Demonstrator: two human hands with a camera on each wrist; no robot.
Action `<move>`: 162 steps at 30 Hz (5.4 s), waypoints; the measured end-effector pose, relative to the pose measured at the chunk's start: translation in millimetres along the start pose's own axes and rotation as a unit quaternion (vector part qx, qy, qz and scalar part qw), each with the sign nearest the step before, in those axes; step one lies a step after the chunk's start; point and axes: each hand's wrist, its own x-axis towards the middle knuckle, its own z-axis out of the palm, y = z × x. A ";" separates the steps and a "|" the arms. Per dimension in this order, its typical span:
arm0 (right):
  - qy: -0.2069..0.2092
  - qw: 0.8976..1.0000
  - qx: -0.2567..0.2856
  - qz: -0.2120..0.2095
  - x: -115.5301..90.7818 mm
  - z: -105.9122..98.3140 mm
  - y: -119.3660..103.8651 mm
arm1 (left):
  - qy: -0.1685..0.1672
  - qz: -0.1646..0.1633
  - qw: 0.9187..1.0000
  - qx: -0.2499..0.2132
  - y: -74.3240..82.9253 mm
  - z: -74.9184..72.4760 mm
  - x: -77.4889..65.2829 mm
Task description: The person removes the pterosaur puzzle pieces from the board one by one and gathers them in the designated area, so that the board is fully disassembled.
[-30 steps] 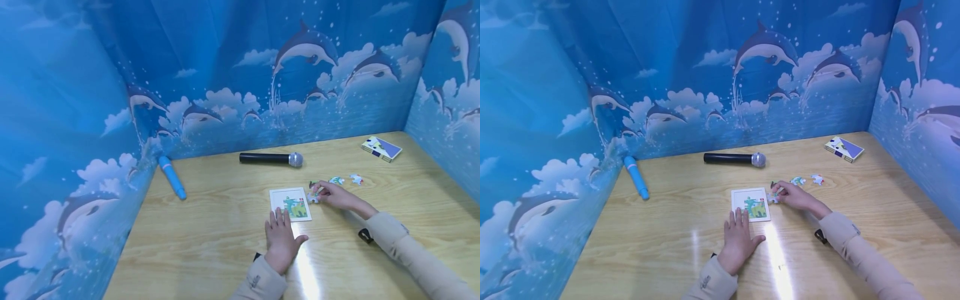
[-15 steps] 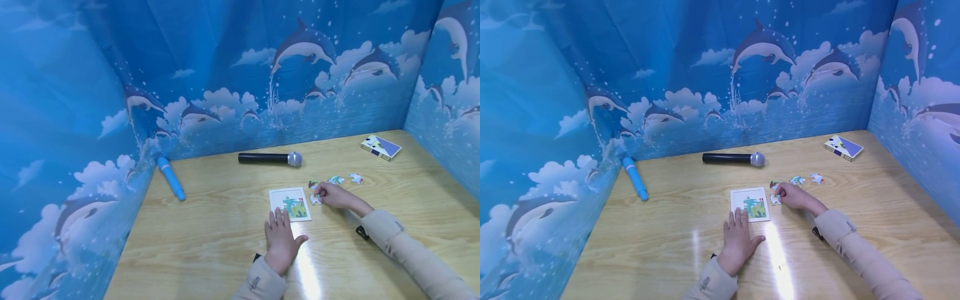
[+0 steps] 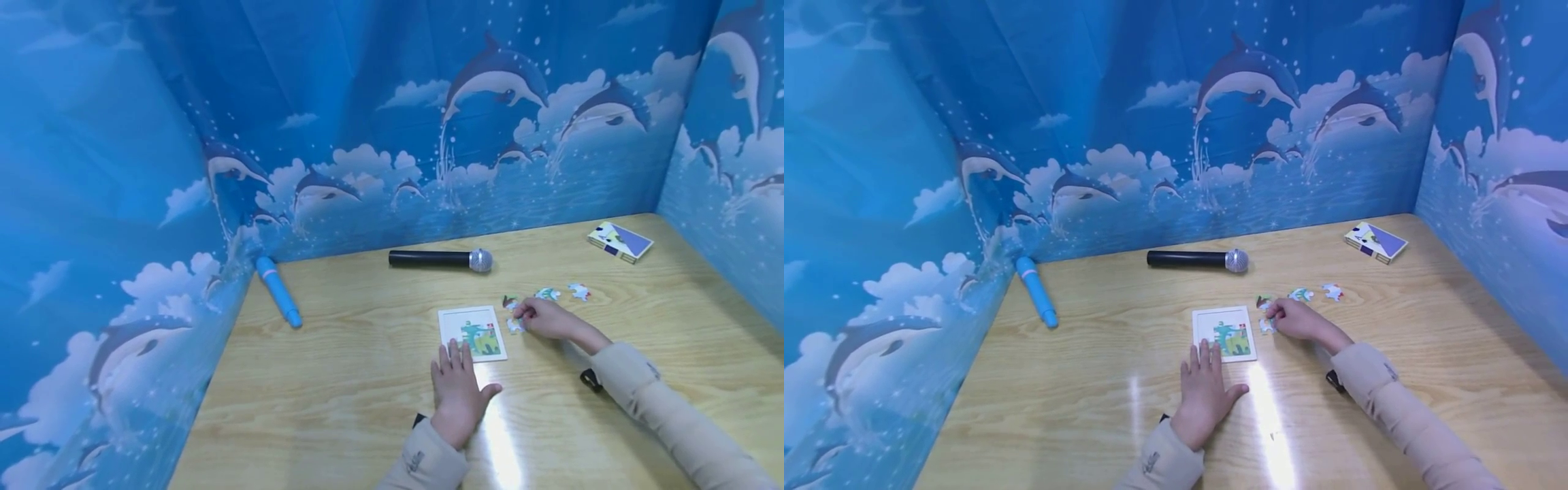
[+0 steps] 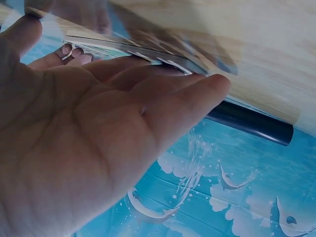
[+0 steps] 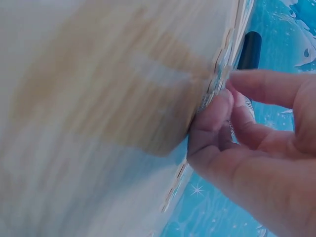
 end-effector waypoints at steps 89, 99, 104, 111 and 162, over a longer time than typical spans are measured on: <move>0.031 0.998 -0.034 0.050 -27.2 -41.1 44.5 | -0.011 0.048 0.999 -0.018 2.5 -2.6 -1.1; 0.043 0.995 -0.043 0.074 -23.6 -40.0 45.8 | -0.007 0.045 0.999 -0.017 2.6 -1.9 -1.3; 0.068 0.997 -0.032 0.035 -22.6 -30.9 37.1 | -0.014 0.044 0.999 -0.018 2.5 -1.6 -1.5; 0.053 0.998 0.015 -0.035 -13.3 1.7 4.4 | -0.009 0.045 0.999 -0.026 1.6 -2.5 -2.1; -0.002 0.995 0.011 -0.104 5.4 30.5 -27.9 | -0.020 0.061 0.998 -0.016 -2.3 -7.6 -1.2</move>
